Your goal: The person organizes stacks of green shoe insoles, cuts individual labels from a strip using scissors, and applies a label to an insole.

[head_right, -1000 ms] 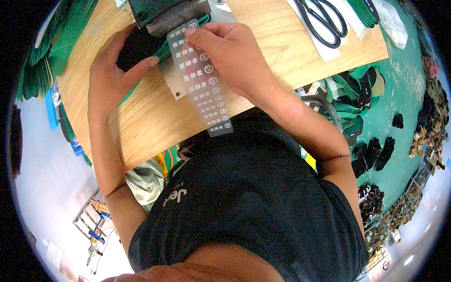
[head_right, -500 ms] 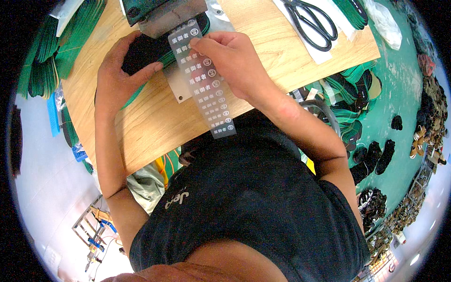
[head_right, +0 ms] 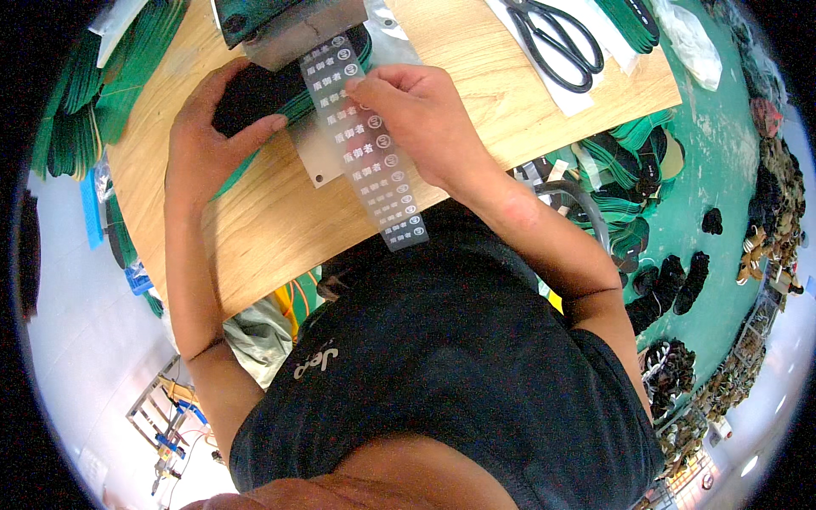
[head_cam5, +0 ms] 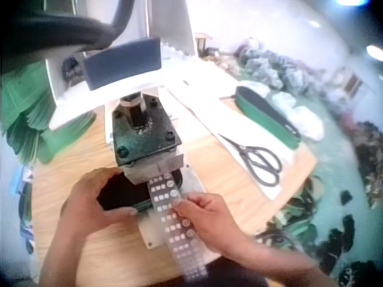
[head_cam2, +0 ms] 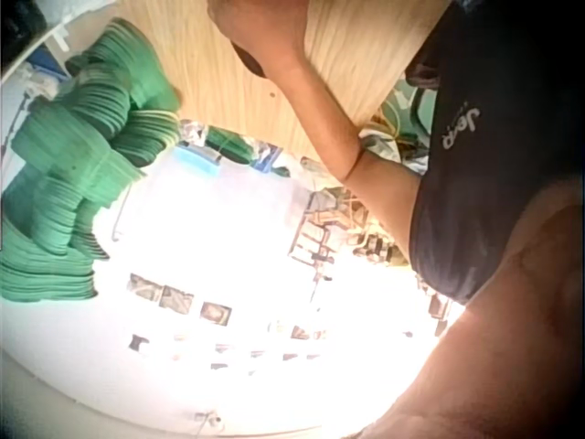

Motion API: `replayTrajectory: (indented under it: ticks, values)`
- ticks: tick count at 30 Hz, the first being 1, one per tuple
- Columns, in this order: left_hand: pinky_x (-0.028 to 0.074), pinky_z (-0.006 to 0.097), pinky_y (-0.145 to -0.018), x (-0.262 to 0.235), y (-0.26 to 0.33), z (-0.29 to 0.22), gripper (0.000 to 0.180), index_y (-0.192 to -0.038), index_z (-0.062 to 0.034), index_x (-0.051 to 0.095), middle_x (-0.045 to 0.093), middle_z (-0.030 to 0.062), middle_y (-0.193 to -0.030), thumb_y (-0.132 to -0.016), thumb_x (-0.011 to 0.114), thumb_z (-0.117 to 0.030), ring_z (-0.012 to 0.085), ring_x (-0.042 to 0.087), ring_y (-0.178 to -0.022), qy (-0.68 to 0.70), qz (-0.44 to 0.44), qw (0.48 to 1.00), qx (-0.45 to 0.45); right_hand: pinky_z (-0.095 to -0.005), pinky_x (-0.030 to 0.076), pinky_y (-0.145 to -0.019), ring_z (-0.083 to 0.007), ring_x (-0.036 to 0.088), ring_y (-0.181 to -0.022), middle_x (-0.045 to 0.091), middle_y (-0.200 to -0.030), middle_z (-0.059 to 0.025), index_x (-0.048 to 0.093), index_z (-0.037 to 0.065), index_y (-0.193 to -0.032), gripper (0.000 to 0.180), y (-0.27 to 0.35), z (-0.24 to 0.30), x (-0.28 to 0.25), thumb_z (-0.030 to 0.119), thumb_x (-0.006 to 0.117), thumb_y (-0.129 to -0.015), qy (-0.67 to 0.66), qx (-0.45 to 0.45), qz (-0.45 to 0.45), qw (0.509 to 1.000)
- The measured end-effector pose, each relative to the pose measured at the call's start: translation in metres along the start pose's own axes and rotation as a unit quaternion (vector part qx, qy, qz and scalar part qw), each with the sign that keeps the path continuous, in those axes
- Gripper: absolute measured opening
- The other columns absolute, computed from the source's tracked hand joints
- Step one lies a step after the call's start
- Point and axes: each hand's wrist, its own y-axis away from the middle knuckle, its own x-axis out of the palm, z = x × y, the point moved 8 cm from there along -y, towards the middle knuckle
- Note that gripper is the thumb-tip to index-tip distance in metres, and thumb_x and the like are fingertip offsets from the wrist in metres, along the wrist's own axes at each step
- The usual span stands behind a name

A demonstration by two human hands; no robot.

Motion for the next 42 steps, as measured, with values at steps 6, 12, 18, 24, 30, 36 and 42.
replayTrajectory:
  ticks: [6, 12, 18, 24, 30, 36, 42]
  values:
    - [0.050, 0.038, -0.085, 0.000, -0.001, -0.001, 0.066, -0.119, -0.0030, 0.061, 0.066, 0.0167, -0.108, -0.068, 0.083, -0.038, 0.0329, 0.064, -0.098, 0.003, -0.005, 1.000, -0.003, -0.0218, 0.047, -0.051, -0.0076, 0.058, -0.059, 0.063, -0.073, -0.0032, 0.065, -0.001, -0.085, 0.023, -0.004, -0.002, -0.001, 0.019, 0.060, -0.094, 0.018, -0.013, -0.012, 1.000]
    - [0.049, 0.038, -0.086, -0.002, -0.002, -0.004, 0.064, -0.117, -0.0013, 0.061, 0.065, 0.0177, -0.109, -0.069, 0.082, -0.038, 0.0342, 0.063, -0.100, -0.004, -0.011, 0.999, 0.032, -0.0228, 0.046, -0.050, -0.0077, 0.057, -0.058, 0.062, -0.069, -0.0024, 0.065, -0.001, -0.083, 0.025, -0.007, 0.000, -0.001, 0.021, 0.061, -0.094, 0.051, -0.034, -0.017, 0.998]
    - [0.049, 0.039, -0.086, 0.001, -0.004, -0.007, 0.064, -0.116, 0.0007, 0.061, 0.065, 0.0183, -0.108, -0.071, 0.080, -0.039, 0.0349, 0.062, -0.100, -0.018, 0.005, 0.999, 0.032, -0.0229, 0.047, -0.050, -0.0080, 0.058, -0.057, 0.062, -0.069, -0.0022, 0.064, -0.001, -0.081, 0.026, -0.010, -0.001, -0.002, 0.021, 0.060, -0.094, 0.054, -0.037, -0.015, 0.998]
    - [0.050, 0.037, -0.085, 0.000, -0.004, -0.001, 0.060, -0.115, 0.0004, 0.063, 0.064, 0.0182, -0.109, -0.072, 0.080, -0.037, 0.0339, 0.063, -0.099, 0.023, 0.011, 1.000, 0.001, -0.0226, 0.050, -0.054, -0.0073, 0.059, -0.062, 0.061, -0.076, -0.0011, 0.064, 0.001, -0.088, 0.020, 0.018, 0.020, 0.003, 0.019, 0.059, -0.094, 0.083, -0.066, -0.042, 0.993]
    - [0.052, 0.037, -0.082, -0.009, -0.001, -0.008, 0.048, -0.113, -0.0005, 0.064, 0.066, 0.0171, -0.108, -0.075, 0.078, -0.026, 0.0327, 0.064, -0.095, 0.014, -0.056, 0.996, 0.070, -0.0241, 0.052, -0.058, -0.0108, 0.062, -0.065, 0.064, -0.079, -0.0050, 0.063, -0.001, -0.092, 0.017, 0.009, 0.036, -0.053, 0.015, 0.058, -0.095, -0.090, -0.136, -0.100, 0.982]
    - [0.052, 0.034, -0.076, -0.013, 0.006, 0.012, 0.031, -0.107, -0.0004, 0.064, 0.068, 0.0158, -0.103, -0.077, 0.065, -0.008, 0.0244, 0.067, -0.088, 0.070, -0.083, 0.993, -0.036, -0.0253, 0.051, -0.056, -0.0117, 0.061, -0.060, 0.065, -0.076, -0.0062, 0.064, -0.003, -0.088, 0.020, -0.003, 0.027, -0.045, 0.016, 0.061, -0.092, -0.083, -0.106, -0.113, 0.984]
    - [0.045, 0.027, -0.077, -0.023, 0.017, 0.052, 0.023, -0.098, 0.0025, 0.061, 0.061, 0.0042, -0.093, -0.077, 0.057, -0.003, 0.0137, 0.057, -0.085, 0.303, -0.158, 0.929, -0.140, -0.0218, 0.043, -0.048, -0.0081, 0.058, -0.056, 0.063, -0.069, -0.0035, 0.066, 0.000, -0.083, 0.023, -0.016, 0.008, -0.011, 0.021, 0.062, -0.092, 0.032, -0.023, -0.011, 0.999]
